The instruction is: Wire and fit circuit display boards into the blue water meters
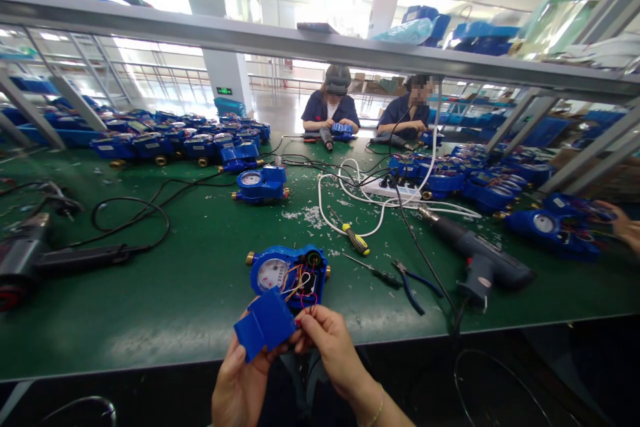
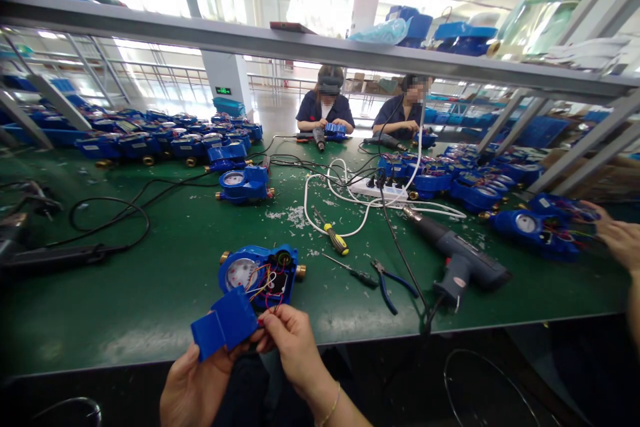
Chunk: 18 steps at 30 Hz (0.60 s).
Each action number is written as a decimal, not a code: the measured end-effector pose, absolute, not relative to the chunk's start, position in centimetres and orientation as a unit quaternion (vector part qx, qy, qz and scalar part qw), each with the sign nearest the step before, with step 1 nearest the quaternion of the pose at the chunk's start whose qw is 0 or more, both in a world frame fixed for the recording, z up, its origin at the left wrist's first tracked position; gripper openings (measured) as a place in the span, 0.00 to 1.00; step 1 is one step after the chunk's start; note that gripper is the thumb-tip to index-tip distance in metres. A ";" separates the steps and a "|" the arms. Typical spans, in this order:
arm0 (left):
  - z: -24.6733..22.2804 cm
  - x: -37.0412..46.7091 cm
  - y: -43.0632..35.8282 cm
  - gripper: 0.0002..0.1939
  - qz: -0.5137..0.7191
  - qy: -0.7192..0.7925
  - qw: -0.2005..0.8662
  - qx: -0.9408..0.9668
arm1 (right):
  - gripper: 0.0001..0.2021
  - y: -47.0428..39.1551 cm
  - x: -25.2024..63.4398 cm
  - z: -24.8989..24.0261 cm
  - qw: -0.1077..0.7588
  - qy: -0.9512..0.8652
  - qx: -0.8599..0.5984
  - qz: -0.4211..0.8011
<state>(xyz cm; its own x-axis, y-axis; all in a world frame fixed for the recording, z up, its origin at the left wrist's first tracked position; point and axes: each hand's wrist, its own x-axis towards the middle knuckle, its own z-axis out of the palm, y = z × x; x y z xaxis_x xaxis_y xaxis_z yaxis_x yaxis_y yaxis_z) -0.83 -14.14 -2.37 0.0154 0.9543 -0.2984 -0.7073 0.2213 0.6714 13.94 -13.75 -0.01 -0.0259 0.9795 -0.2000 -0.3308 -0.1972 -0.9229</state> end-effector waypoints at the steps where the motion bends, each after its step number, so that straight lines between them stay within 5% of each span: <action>1: -2.3 -0.8 -14.1 0.30 0.600 0.359 0.694 0.172 | 0.25 -13.8 13.9 0.1 0.527 -0.350 -0.459 0.624; 18: -2.5 -0.9 -13.9 0.37 0.622 0.387 0.644 0.219 | 0.23 -14.0 14.2 0.6 0.532 -0.334 -0.449 0.635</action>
<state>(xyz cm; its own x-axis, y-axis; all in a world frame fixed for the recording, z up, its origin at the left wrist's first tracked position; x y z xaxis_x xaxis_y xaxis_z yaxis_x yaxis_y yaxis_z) -0.91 -13.94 -2.50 -0.0740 0.9712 -0.2265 -0.6322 0.1299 0.7639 14.16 -13.98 0.56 -0.0314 0.9763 -0.2142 -0.3761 -0.2100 -0.9024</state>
